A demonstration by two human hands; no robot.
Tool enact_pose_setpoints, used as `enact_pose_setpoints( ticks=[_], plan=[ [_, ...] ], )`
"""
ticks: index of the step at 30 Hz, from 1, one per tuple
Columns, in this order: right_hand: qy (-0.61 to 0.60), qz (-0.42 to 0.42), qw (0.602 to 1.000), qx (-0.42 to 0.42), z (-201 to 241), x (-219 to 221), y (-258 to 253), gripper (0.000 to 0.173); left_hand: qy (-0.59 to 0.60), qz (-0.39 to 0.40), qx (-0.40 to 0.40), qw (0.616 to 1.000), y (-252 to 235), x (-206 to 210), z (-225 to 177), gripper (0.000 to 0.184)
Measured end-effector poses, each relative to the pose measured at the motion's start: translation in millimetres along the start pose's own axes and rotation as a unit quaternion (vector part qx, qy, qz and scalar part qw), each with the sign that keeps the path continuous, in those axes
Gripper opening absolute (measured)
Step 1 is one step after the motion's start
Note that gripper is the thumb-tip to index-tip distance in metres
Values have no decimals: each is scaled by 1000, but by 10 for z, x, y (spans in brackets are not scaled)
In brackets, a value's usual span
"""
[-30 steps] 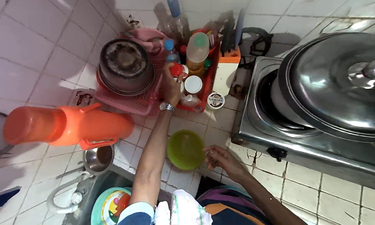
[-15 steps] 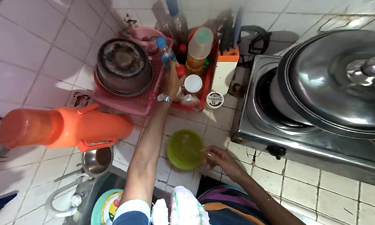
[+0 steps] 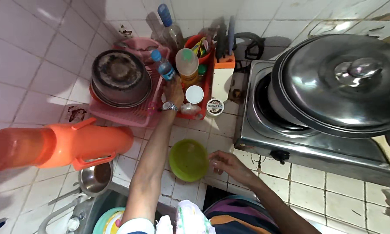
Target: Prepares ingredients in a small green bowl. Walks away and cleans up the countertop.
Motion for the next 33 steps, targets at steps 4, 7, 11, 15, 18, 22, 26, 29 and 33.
enact_pose_setpoints(
  ticks=[4,7,11,15,18,22,26,29,33],
  plan=[
    [115,-124,982,-79,824,-451,-135,24,-12,28,17,999,22,18,46,52],
    [221,-244,932,-149,1415,-883,-435,21,-29,10,40,999,48,33,76,55],
    [334,-302,886,-108,2013,-1225,-1197,28,14,-50,85,995,542,-130,74,57],
    [442,-278,852,27,1998,-1385,-1817,39,87,-159,130,975,1363,-86,308,48],
    [482,-250,835,87,1932,-1495,-1985,51,99,-234,162,954,1543,135,532,34],
    [522,-234,810,128,1937,-1438,-2063,62,44,-183,178,966,1368,160,413,37],
    [533,-243,795,158,1922,-1470,-2128,70,-11,-123,166,978,659,152,206,35],
    [535,-240,792,171,1903,-1512,-2173,72,-55,-62,136,987,400,242,173,33],
    [535,-218,796,184,1857,-1548,-2221,64,-89,-51,123,987,395,251,126,30]
  ],
)
Point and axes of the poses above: each hand's wrist, its own y-axis away from the middle knuckle, its own x-axis out of the palm, z = x × y, the point moved 7 cm from there along -y, towards the middle knuckle, and after that the axes turned 14 degrees about z, right-handed, at the moved point
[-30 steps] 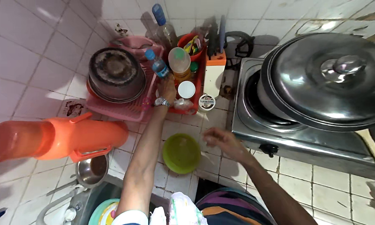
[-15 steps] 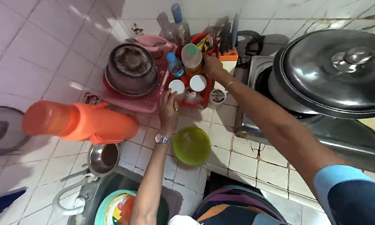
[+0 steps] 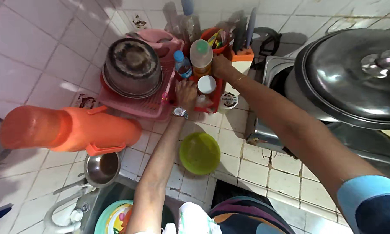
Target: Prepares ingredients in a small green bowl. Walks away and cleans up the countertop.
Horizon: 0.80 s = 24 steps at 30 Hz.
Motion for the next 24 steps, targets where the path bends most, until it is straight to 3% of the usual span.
enact_pose_setpoints(
  ticks=[6,10,16,20,24],
  plan=[
    [19,-12,1000,-22,26,-58,1,48,-66,66,-32,995,-60,-45,-56,30],
    [7,-61,997,-36,167,-345,341,50,-69,79,-27,994,-29,-12,-58,34],
    [-22,-137,989,-49,233,-770,1055,47,2,-11,6,1000,-12,-111,15,37],
    [-44,-189,977,-91,144,-837,1849,48,129,-160,26,978,625,-439,-6,39],
    [-84,-138,960,-229,108,-316,2552,39,323,-209,83,920,1706,-254,-311,75]
  ],
)
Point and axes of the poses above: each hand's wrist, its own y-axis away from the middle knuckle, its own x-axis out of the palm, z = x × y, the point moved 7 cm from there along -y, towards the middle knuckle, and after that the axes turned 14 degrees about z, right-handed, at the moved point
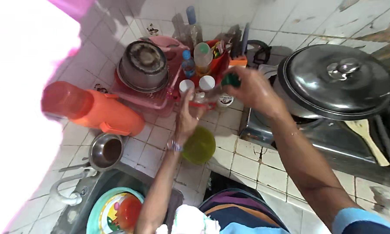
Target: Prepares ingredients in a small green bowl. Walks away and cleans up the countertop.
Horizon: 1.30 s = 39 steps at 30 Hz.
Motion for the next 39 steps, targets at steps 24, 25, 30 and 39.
enact_pose_setpoints(
  ticks=[24,25,30,39],
  plan=[
    [-630,408,655,-92,931,2248,1510,48,566,17,-7,824,1715,-275,-323,72],
    [-633,421,642,-98,970,2274,1522,50,574,38,10,818,1680,-255,-346,74],
    [-530,315,785,-70,953,2143,1485,29,231,-20,-5,973,1863,-409,-489,38],
    [-437,341,822,-133,1079,2095,1508,27,8,-149,37,988,2123,-462,-592,67]
  ],
)
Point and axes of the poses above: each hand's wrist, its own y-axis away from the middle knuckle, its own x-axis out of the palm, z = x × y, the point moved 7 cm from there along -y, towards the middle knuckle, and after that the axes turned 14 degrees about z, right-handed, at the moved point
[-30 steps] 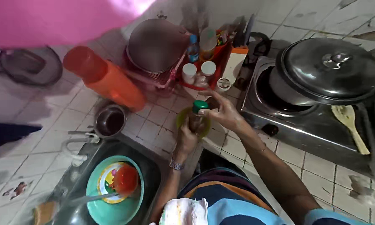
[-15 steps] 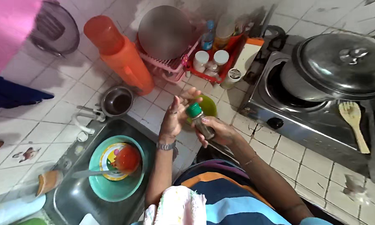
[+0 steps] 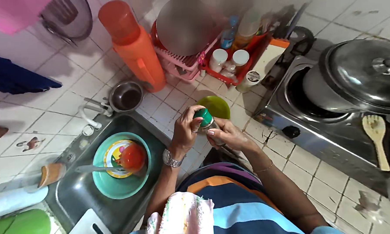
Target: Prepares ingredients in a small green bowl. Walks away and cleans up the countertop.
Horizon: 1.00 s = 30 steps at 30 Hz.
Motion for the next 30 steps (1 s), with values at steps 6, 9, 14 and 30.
enact_pose_setpoints(
  ticks=[6,9,14,30],
  plan=[
    [42,-11,999,12,23,38,28,28,-13,-1,-13,1000,55,13,-2,71],
    [4,6,1000,1,10,41,32,28,67,6,-16,998,58,14,25,70],
    [-295,203,932,-54,-56,138,29,48,261,19,-22,965,79,58,39,35],
    [-305,200,929,-64,-51,268,-3,47,103,-40,15,994,61,87,-82,84]
  ],
)
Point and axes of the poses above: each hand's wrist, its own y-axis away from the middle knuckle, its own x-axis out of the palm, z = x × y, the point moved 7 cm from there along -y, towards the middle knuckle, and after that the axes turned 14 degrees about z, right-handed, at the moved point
